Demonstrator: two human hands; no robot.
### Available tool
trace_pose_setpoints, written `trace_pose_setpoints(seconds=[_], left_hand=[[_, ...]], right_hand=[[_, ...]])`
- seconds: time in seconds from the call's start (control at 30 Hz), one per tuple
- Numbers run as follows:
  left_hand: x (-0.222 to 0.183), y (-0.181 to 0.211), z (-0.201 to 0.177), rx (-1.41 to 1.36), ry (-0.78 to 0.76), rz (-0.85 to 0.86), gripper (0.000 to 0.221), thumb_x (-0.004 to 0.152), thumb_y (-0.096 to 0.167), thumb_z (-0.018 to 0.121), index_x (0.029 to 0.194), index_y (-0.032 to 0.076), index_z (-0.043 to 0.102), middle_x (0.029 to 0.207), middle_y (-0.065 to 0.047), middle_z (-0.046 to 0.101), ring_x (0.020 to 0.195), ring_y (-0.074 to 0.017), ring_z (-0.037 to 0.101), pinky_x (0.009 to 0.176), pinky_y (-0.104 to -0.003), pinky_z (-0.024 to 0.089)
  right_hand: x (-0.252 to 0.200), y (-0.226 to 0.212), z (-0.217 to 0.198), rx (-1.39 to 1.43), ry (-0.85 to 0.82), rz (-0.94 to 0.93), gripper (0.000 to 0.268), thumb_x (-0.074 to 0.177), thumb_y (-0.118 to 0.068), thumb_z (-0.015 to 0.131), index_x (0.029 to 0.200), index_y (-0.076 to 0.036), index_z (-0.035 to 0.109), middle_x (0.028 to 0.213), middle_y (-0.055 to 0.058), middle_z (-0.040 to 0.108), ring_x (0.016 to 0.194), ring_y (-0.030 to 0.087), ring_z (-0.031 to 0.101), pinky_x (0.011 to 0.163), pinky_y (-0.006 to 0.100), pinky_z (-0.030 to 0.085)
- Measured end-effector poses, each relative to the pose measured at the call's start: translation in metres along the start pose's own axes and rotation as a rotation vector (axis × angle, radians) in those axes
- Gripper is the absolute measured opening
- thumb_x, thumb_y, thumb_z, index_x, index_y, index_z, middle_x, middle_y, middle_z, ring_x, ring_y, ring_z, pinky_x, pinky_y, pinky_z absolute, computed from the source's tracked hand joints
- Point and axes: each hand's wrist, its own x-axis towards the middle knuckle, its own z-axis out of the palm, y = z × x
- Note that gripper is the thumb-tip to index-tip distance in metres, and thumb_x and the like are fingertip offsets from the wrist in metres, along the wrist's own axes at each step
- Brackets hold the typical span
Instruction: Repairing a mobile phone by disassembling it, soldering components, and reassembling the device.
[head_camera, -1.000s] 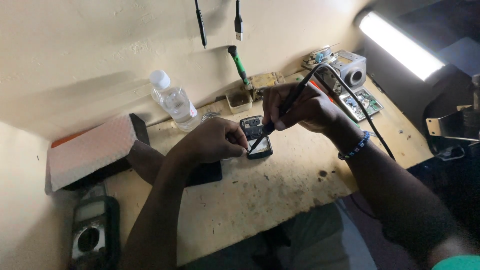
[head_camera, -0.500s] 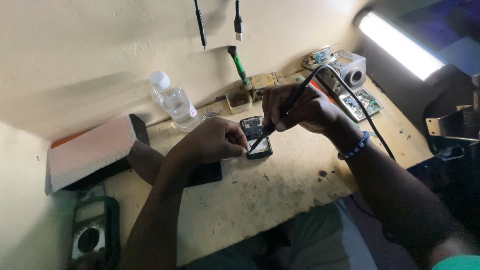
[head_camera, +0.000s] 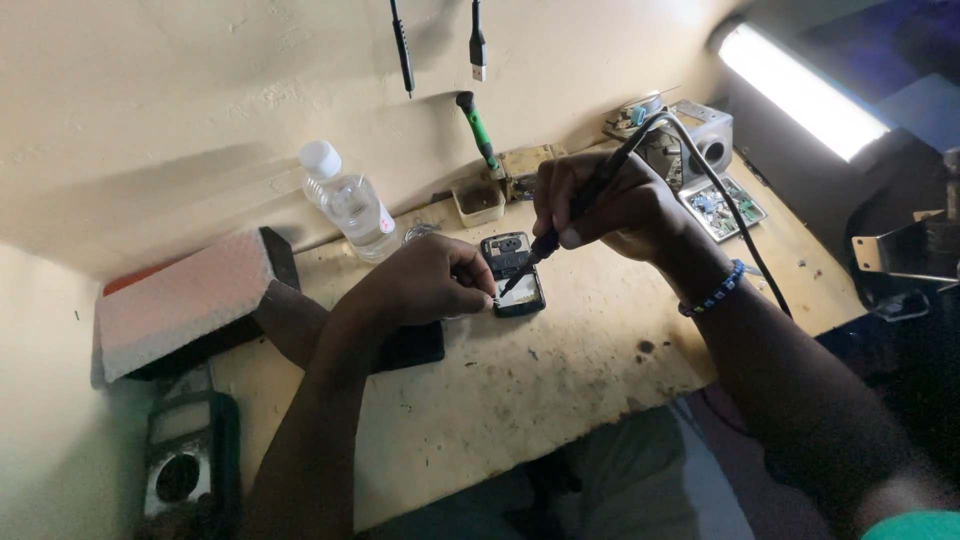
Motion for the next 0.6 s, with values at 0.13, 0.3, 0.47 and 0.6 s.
trace_pose_setpoints(seconds=[0.13,0.3,0.47,0.6], left_hand=[[0.0,0.001,0.0,-0.011,0.001,-0.013,0.02,0.076,0.011,0.071,0.095,0.004,0.074,0.091,-0.019,0.071,0.09,-0.0271,0.067,0.074,-0.034,0.052],[0.004,-0.002,0.0,-0.005,0.012,0.014,0.019,0.073,0.013,0.072,0.091,0.007,0.075,0.08,-0.012,0.07,0.08,-0.0214,0.066,0.07,-0.031,0.051],[0.003,-0.003,0.0,0.027,0.005,0.023,0.021,0.072,0.015,0.072,0.091,0.007,0.075,0.081,-0.012,0.07,0.082,-0.0221,0.067,0.071,-0.034,0.051],[0.006,-0.008,-0.001,0.032,-0.013,0.04,0.02,0.073,0.017,0.073,0.091,0.009,0.075,0.081,-0.01,0.07,0.08,-0.0214,0.067,0.068,-0.032,0.05]], right_hand=[[-0.001,0.002,0.001,0.002,0.013,-0.007,0.024,0.064,-0.01,0.077,0.072,0.004,0.059,0.078,0.023,0.064,0.076,0.028,0.064,0.07,0.031,0.044],[0.0,-0.002,0.006,0.043,0.012,0.007,0.021,0.063,-0.008,0.076,0.071,0.004,0.061,0.076,0.021,0.063,0.072,0.026,0.062,0.067,0.031,0.042],[0.0,-0.003,0.008,0.054,0.004,0.017,0.02,0.064,-0.007,0.077,0.072,0.003,0.062,0.077,0.019,0.063,0.073,0.025,0.062,0.067,0.031,0.042],[0.0,-0.007,0.01,0.009,0.014,0.026,0.021,0.064,-0.007,0.076,0.072,0.003,0.06,0.078,0.019,0.063,0.075,0.024,0.063,0.07,0.029,0.043]])
